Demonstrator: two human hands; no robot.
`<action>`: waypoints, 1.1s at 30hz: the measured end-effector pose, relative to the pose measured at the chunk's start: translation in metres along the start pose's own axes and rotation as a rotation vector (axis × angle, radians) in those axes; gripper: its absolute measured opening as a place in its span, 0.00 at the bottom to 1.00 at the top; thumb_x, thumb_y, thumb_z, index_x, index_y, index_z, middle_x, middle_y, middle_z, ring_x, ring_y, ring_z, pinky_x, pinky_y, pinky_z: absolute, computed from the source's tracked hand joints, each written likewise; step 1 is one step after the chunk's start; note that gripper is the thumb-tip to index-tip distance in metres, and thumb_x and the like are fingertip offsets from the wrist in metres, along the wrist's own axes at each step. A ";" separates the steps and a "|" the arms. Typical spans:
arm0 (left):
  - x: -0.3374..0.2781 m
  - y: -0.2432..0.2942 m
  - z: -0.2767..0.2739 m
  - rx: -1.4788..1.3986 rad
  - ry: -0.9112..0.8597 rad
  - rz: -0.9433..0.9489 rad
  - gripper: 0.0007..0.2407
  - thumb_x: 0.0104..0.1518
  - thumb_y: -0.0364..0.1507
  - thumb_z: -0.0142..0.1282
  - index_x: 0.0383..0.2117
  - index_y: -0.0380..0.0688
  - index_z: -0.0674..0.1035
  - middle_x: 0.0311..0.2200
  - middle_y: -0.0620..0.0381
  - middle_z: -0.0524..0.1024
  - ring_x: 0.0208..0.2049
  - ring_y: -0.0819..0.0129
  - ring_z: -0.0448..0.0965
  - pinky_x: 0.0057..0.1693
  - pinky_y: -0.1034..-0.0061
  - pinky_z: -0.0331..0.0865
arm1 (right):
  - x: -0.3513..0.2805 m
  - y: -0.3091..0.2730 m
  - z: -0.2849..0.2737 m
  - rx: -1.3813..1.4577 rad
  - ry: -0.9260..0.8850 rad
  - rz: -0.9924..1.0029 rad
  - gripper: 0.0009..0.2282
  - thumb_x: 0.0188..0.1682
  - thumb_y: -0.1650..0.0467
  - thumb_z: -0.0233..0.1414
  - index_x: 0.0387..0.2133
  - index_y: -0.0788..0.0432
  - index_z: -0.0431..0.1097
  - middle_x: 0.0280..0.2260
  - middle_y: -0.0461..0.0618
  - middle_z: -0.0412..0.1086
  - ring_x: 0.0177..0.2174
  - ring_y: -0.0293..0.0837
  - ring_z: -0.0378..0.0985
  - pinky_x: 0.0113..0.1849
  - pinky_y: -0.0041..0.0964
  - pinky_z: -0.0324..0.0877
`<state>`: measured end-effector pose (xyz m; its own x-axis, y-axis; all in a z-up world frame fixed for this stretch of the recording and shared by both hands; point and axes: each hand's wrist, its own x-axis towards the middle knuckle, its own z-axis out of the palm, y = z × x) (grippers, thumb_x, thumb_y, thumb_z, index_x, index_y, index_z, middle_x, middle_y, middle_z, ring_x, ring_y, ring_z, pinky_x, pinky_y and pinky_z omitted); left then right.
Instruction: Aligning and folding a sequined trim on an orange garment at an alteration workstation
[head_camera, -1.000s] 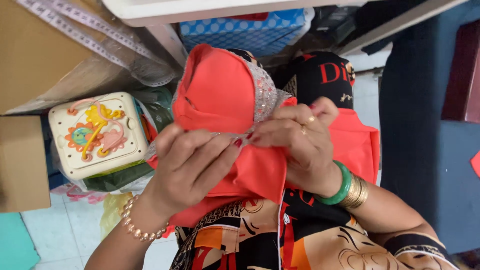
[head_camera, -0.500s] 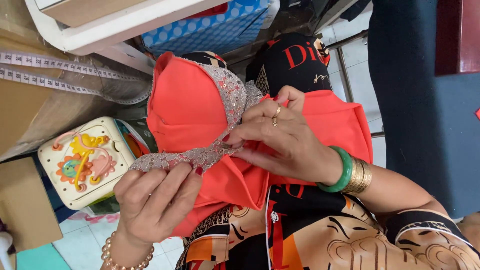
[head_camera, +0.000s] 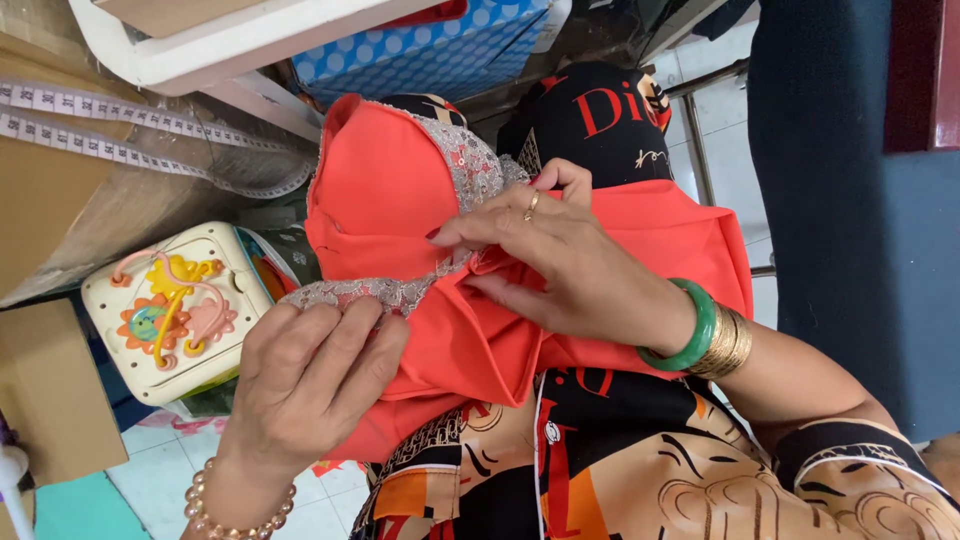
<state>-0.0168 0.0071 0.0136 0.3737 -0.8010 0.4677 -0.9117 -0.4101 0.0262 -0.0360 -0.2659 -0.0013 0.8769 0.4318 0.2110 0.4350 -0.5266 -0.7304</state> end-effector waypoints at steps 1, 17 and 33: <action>-0.001 0.000 -0.002 0.033 -0.033 0.003 0.02 0.64 0.21 0.59 0.36 0.43 0.80 0.39 0.53 0.79 0.40 0.61 0.69 0.43 0.65 0.69 | 0.000 0.000 0.000 -0.004 0.002 -0.012 0.16 0.55 0.74 0.59 0.55 0.51 0.66 0.49 0.34 0.75 0.48 0.38 0.76 0.55 0.46 0.47; -0.018 0.004 -0.003 -0.106 0.049 -0.070 0.04 0.63 0.19 0.57 0.41 0.37 0.83 0.42 0.49 0.80 0.40 0.57 0.66 0.40 0.62 0.67 | 0.007 -0.010 0.008 -0.251 0.206 -0.340 0.05 0.58 0.73 0.54 0.33 0.52 0.75 0.37 0.42 0.75 0.36 0.41 0.77 0.47 0.52 0.50; -0.031 0.012 -0.003 -0.123 0.084 -0.050 0.01 0.61 0.20 0.61 0.35 0.37 0.82 0.40 0.48 0.80 0.38 0.60 0.65 0.35 0.63 0.66 | -0.007 -0.002 0.011 -0.196 0.227 -0.503 0.04 0.56 0.77 0.52 0.34 0.61 0.75 0.40 0.52 0.77 0.38 0.47 0.84 0.49 0.50 0.59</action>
<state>-0.0395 0.0284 0.0024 0.4080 -0.7397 0.5352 -0.9084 -0.3875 0.1570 -0.0446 -0.2601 -0.0086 0.5650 0.5079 0.6502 0.8201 -0.4321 -0.3751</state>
